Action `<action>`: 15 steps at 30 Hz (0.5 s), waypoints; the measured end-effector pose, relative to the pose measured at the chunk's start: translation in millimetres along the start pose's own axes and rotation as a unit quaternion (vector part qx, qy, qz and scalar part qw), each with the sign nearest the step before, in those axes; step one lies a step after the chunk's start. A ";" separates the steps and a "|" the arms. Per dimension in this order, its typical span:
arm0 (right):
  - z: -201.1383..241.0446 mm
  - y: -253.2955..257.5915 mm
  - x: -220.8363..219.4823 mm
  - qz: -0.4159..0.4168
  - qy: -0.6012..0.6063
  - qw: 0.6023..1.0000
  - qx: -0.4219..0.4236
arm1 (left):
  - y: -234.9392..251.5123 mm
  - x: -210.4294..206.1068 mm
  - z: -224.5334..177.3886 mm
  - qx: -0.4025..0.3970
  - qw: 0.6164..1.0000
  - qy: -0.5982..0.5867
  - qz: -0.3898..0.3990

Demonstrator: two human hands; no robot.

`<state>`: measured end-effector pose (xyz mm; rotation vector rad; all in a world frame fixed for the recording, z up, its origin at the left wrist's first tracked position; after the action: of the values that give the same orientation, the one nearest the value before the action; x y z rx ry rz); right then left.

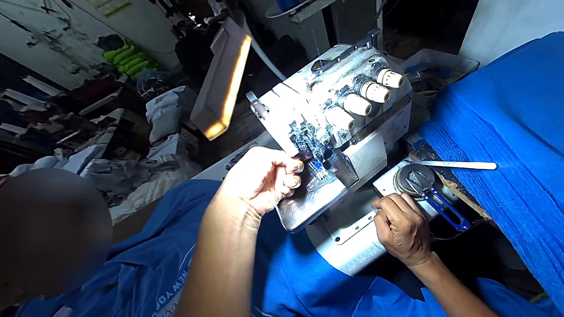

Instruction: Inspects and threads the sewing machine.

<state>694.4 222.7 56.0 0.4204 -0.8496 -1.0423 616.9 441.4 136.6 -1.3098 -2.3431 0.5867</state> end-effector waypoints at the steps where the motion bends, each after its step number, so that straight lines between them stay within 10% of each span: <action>1: -0.1 -0.1 -0.4 0.001 0.000 1.000 0.001 | 0.0 1.7 -0.3 0.010 1.000 0.018 -0.012; 15: 1.1 -0.8 -1.7 0.003 -0.013 1.000 0.001 | 15.5 14.7 -10.0 0.017 0.974 0.226 0.020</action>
<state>692.6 223.9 55.4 0.4061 -0.8740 -1.0443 625.8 463.2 138.7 -1.3143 -1.9306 0.2973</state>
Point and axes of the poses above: each hand's wrist, its own y-axis towards the middle knuckle, its own x-axis out of the back of the hand, z = x × y, the point moved 10 cm from there along y, towards the middle knuckle, and after that the axes turned 15 degrees about y, right-handed, at the moved point
